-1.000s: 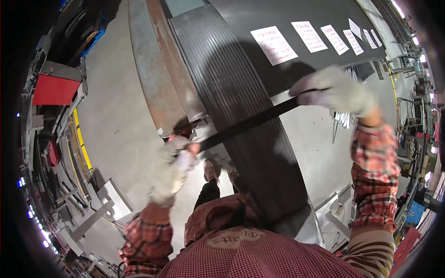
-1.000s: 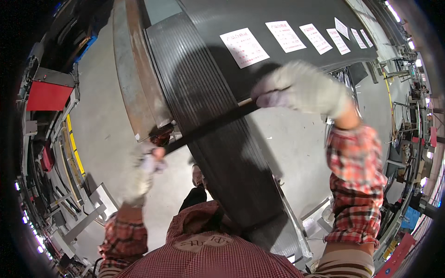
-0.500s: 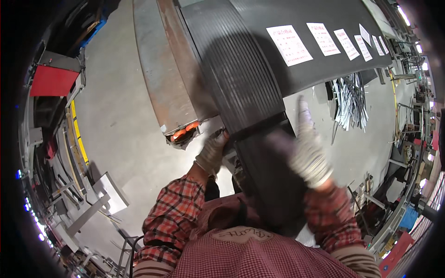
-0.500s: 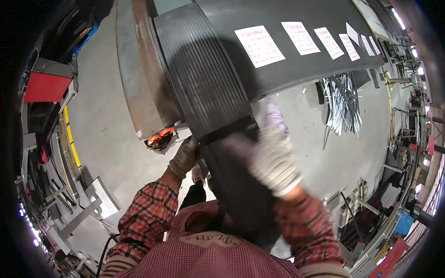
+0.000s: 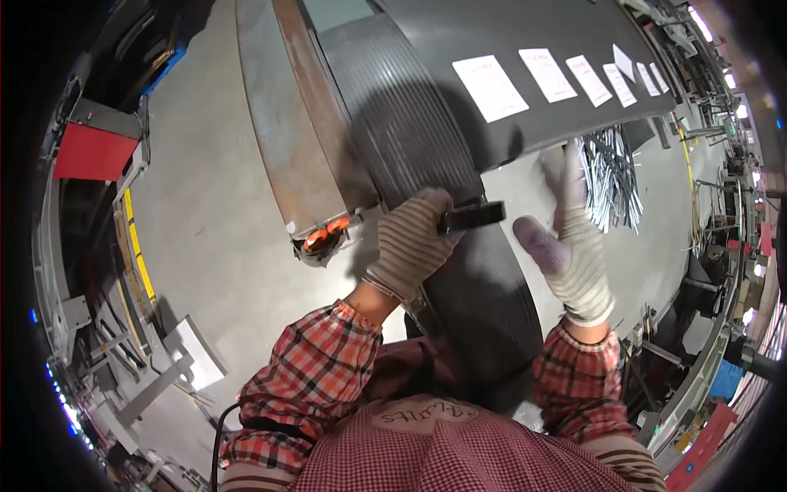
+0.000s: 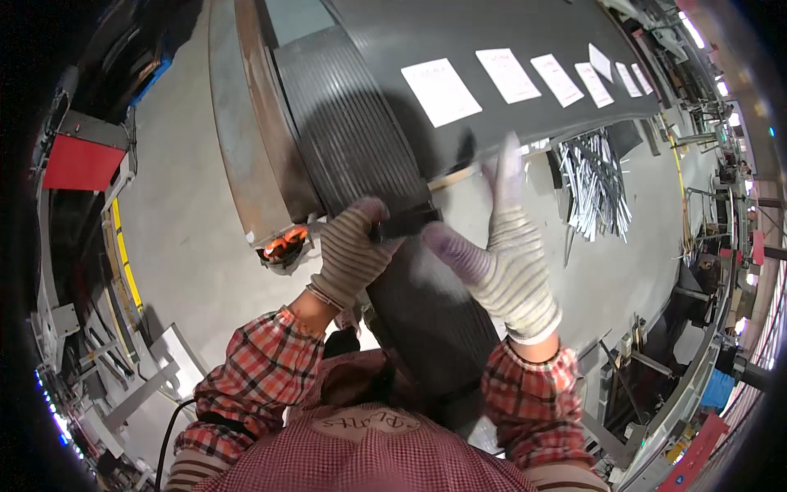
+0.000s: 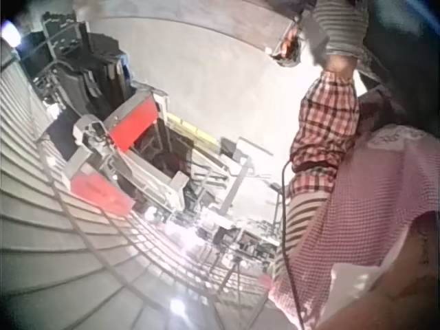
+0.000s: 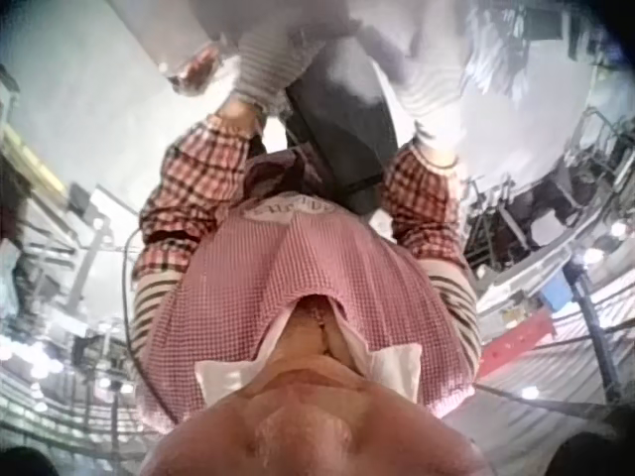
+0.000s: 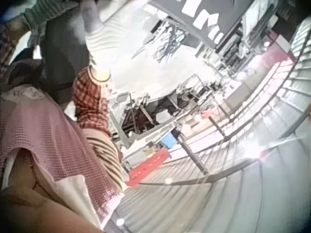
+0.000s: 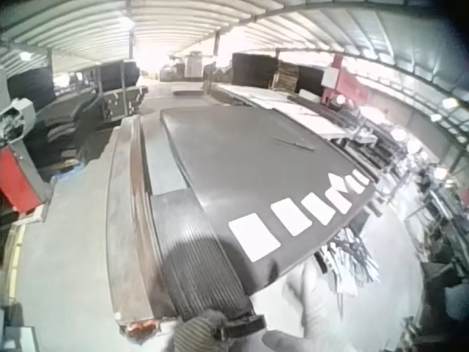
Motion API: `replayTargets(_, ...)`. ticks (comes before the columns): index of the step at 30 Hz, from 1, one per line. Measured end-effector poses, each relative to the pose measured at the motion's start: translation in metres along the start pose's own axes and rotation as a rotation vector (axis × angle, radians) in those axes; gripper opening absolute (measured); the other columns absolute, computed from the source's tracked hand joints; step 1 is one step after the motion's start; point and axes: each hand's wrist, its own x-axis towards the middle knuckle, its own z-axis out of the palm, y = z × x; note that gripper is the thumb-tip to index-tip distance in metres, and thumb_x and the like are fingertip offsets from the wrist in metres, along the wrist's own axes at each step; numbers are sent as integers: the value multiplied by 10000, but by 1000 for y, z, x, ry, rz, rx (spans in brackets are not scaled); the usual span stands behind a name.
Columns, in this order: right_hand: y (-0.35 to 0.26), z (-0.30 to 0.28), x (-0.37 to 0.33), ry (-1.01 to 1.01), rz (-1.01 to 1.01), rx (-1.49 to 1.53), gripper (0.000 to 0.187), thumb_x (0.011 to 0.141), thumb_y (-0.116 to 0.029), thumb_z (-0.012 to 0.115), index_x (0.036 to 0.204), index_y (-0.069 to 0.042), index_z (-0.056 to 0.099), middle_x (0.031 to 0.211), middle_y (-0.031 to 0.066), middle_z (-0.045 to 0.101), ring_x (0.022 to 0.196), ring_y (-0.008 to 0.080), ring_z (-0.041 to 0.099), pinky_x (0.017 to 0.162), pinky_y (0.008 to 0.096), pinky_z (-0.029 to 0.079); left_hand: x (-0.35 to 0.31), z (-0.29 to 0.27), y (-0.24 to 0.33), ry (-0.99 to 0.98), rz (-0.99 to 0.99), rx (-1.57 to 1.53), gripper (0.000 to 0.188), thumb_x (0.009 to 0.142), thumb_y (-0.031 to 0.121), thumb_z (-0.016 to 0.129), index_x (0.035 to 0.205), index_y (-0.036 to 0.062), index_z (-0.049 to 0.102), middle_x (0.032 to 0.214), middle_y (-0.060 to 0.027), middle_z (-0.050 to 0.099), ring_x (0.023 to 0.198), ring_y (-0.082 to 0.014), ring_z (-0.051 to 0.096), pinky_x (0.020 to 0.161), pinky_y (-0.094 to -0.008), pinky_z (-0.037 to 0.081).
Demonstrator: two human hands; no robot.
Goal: The recorder applies labels to foam pieces and operates a machine to process or cut large foam sheets.
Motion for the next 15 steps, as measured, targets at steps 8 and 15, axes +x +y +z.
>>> replayTargets(8, 101, -19, 46, -601, -125, -642, 285, 847, -198, 535, 1090, -61, 590, 929, 132, 658, 777, 265, 636, 717, 348, 490, 7, -9, 9, -39, -106, 128, 620, 563, 364, 813, 1040, 96, 523, 829, -52, 518, 644, -200, 531, 558, -324, 464)
replayTargets(15, 310, -27, 2, -680, 183, -734, 314, 818, -238, 508, 1039, -47, 623, 1013, 146, 636, 975, 259, 604, 805, 346, 490, -14, -19, 12, 164, -403, -602, 237, 795, 166, 701, 886, 65, 507, 689, 22, 494, 601, -38, 461, 488, -202, 394)
